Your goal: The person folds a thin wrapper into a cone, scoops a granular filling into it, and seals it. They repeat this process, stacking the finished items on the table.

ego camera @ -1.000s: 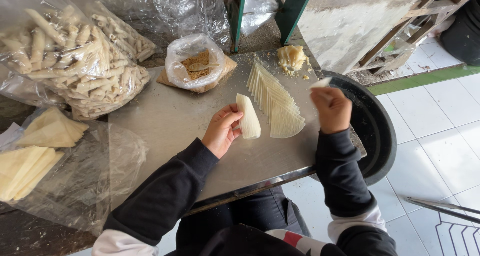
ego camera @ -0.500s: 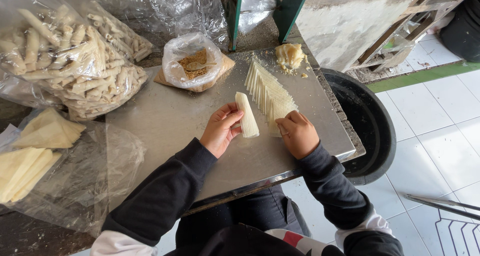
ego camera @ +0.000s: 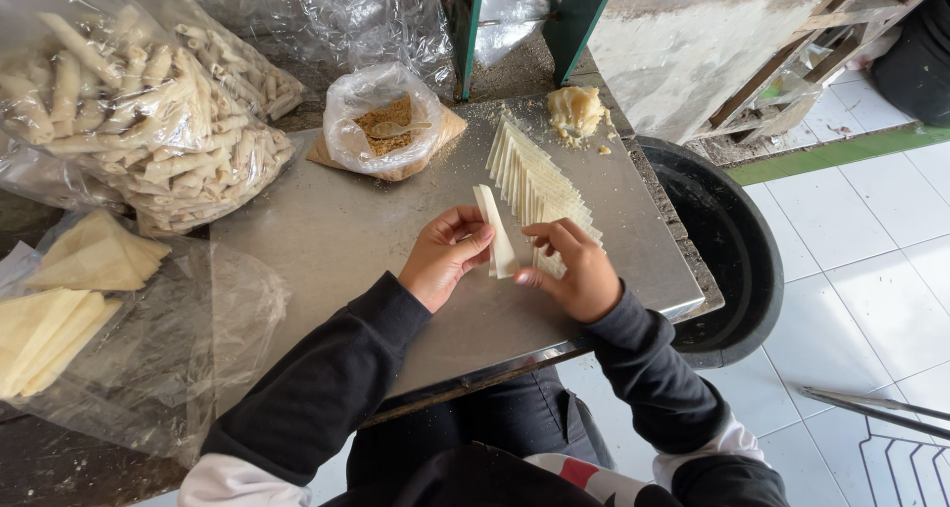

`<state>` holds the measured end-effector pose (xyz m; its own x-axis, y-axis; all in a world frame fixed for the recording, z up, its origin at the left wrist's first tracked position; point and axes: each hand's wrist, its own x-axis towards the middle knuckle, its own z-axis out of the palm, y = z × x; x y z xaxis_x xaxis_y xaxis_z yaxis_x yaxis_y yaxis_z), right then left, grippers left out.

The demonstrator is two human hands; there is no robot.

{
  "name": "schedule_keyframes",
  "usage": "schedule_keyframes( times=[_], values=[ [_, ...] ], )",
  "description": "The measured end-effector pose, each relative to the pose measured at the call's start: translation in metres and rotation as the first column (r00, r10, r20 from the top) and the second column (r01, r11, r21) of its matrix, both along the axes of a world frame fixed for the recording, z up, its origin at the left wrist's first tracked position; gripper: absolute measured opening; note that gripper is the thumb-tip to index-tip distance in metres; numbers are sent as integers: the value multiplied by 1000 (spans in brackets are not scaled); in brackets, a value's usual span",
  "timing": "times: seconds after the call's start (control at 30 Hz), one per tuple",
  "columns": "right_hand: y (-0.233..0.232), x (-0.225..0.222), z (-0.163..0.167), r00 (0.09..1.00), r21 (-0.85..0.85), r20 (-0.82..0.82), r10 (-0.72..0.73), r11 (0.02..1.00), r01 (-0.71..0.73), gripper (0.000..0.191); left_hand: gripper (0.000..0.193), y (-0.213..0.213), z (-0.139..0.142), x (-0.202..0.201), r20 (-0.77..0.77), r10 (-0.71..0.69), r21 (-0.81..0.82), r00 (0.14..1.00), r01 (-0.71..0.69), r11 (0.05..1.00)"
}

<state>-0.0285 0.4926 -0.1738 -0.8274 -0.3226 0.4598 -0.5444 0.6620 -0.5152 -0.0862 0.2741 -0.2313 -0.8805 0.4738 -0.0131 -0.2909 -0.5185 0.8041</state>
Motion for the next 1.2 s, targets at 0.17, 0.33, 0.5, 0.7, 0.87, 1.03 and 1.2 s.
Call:
schedule_keyframes(
  times=[0.17, 0.33, 0.5, 0.7, 0.87, 1.03, 1.2],
  values=[
    [-27, 10, -6, 984, -286, 93, 149, 951, -117, 74, 14, -2, -4, 1, -27, -88, -1, 996, 88, 996],
    [-24, 8, -20, 924, -630, 249, 290, 773, -73, 40, 15, -3, -2, -2, -11, -126, 71, 992, 126, 989],
    [2, -11, -33, 869, -935, 306, 388, 293, 198, 8, 19, -1, 0, -2, 63, -45, 21, 997, 44, 999],
    [56, -29, -10, 906, -551, 159, -392, 726, 411, 11, 19, -5, 2, -5, 128, 87, 29, 988, -91, 995],
    [52, -21, -13, 941, 112, -172, -292, 943, 313, 10, 20, -4, 3, -6, 122, 115, -3, 986, -116, 993],
    [41, 1, -21, 956, 203, -218, -197, 949, 242, 18, 20, -4, 5, -4, 116, 116, -24, 986, -114, 993],
    [34, 8, -24, 964, 233, -199, -173, 948, 219, 21, 19, -3, 8, -1, 65, 109, -78, 992, -104, 992]
  ],
)
